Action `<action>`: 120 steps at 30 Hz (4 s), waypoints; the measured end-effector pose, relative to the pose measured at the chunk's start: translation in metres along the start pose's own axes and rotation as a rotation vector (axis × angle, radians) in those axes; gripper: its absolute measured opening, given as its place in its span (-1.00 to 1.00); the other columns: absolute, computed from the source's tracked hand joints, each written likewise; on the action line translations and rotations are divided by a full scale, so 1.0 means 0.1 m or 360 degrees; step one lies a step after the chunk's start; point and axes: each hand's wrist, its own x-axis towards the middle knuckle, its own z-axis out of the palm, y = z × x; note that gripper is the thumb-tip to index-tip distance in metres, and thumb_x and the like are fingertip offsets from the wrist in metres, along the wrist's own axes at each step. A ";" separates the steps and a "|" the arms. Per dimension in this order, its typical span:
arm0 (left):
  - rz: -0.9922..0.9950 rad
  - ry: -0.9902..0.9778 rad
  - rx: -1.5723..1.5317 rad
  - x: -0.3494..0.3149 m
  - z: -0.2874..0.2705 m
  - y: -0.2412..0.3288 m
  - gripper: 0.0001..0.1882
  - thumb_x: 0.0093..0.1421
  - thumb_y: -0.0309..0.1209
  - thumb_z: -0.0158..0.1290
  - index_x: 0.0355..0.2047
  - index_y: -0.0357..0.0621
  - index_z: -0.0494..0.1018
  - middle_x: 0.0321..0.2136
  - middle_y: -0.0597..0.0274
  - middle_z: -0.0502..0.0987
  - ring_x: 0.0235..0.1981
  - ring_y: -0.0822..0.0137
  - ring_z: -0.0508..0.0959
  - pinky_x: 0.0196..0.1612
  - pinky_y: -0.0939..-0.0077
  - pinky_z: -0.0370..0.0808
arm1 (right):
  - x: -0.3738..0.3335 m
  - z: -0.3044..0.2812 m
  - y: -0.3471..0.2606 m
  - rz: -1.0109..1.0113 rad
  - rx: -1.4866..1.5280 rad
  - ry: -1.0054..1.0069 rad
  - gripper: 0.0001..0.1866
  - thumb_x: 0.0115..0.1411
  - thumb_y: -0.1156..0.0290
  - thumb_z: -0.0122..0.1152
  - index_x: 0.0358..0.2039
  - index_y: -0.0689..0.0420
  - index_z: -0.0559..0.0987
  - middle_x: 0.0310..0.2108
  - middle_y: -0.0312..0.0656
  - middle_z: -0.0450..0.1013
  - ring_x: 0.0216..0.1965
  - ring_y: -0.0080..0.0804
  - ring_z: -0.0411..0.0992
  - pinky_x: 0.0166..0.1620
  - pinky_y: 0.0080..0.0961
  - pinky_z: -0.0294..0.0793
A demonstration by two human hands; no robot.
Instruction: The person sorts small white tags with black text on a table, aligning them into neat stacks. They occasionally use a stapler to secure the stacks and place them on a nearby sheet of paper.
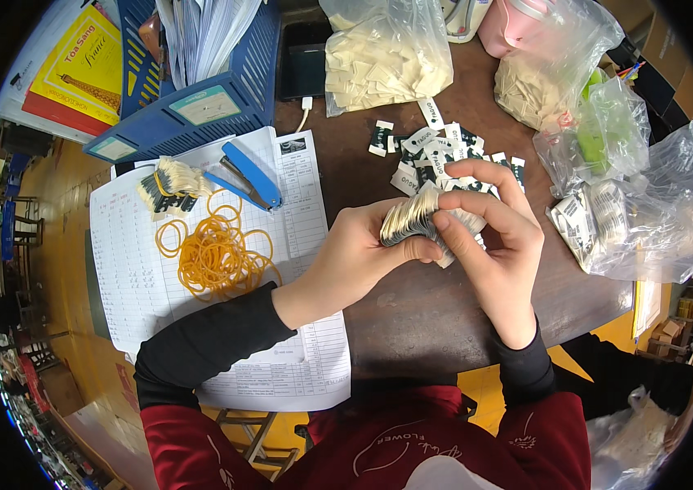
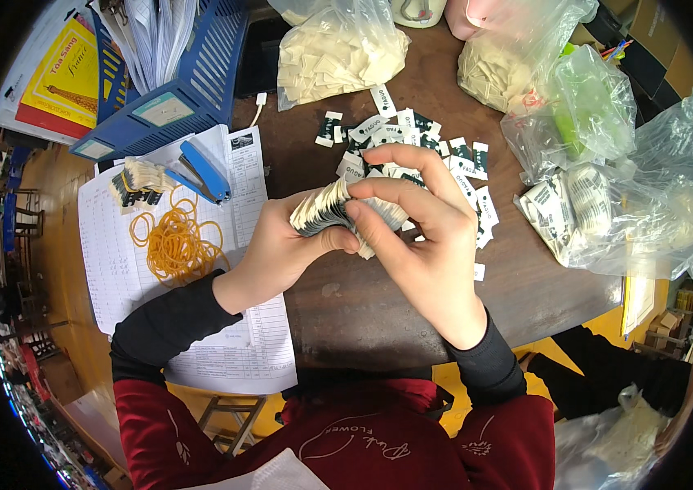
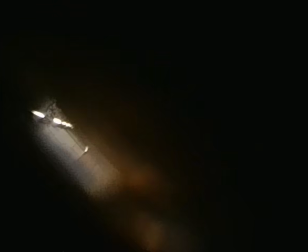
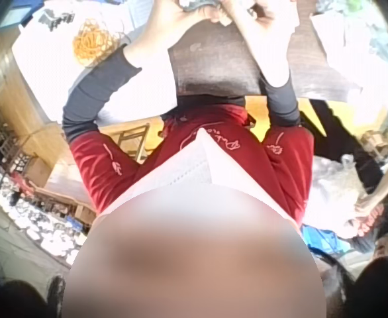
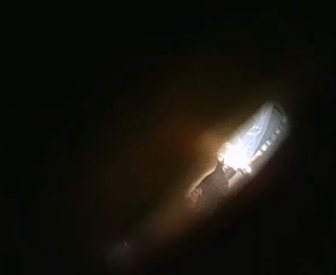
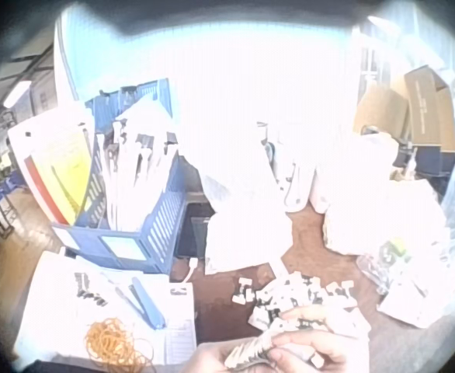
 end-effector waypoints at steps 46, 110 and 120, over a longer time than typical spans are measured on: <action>0.0051 -0.0013 -0.0019 0.03 -0.03 -0.02 -0.69 0.19 -0.38 0.32 -0.15 -0.32 0.55 -0.35 0.23 0.68 -0.28 0.54 0.62 -0.17 0.59 0.54 | 0.04 -0.02 -0.01 -0.0154 -0.0202 -0.0105 -0.79 0.04 0.59 0.44 -0.26 0.21 0.69 0.00 -0.12 0.48 -0.29 -0.43 0.59 -0.26 -0.56 0.52; -0.0004 -0.0090 -0.0039 0.04 -0.03 -0.04 -0.75 0.20 -0.42 0.31 -0.22 -0.31 0.53 -0.38 0.25 0.66 -0.32 0.52 0.63 -0.23 0.59 0.57 | 0.03 -0.02 -0.03 -0.0127 -0.0078 -0.0161 -0.82 0.06 0.60 0.40 -0.27 0.21 0.68 -0.01 -0.13 0.47 -0.33 -0.45 0.57 -0.28 -0.55 0.52; -0.0041 -0.0098 -0.0018 0.04 -0.04 -0.03 -0.74 0.17 -0.40 0.34 -0.21 -0.29 0.58 -0.37 0.26 0.68 -0.29 0.56 0.61 -0.20 0.60 0.53 | 0.03 -0.02 0.00 -0.0087 -0.0025 -0.0142 -0.83 0.05 0.57 0.43 -0.30 0.20 0.69 -0.03 -0.15 0.49 -0.33 -0.46 0.55 -0.28 -0.56 0.50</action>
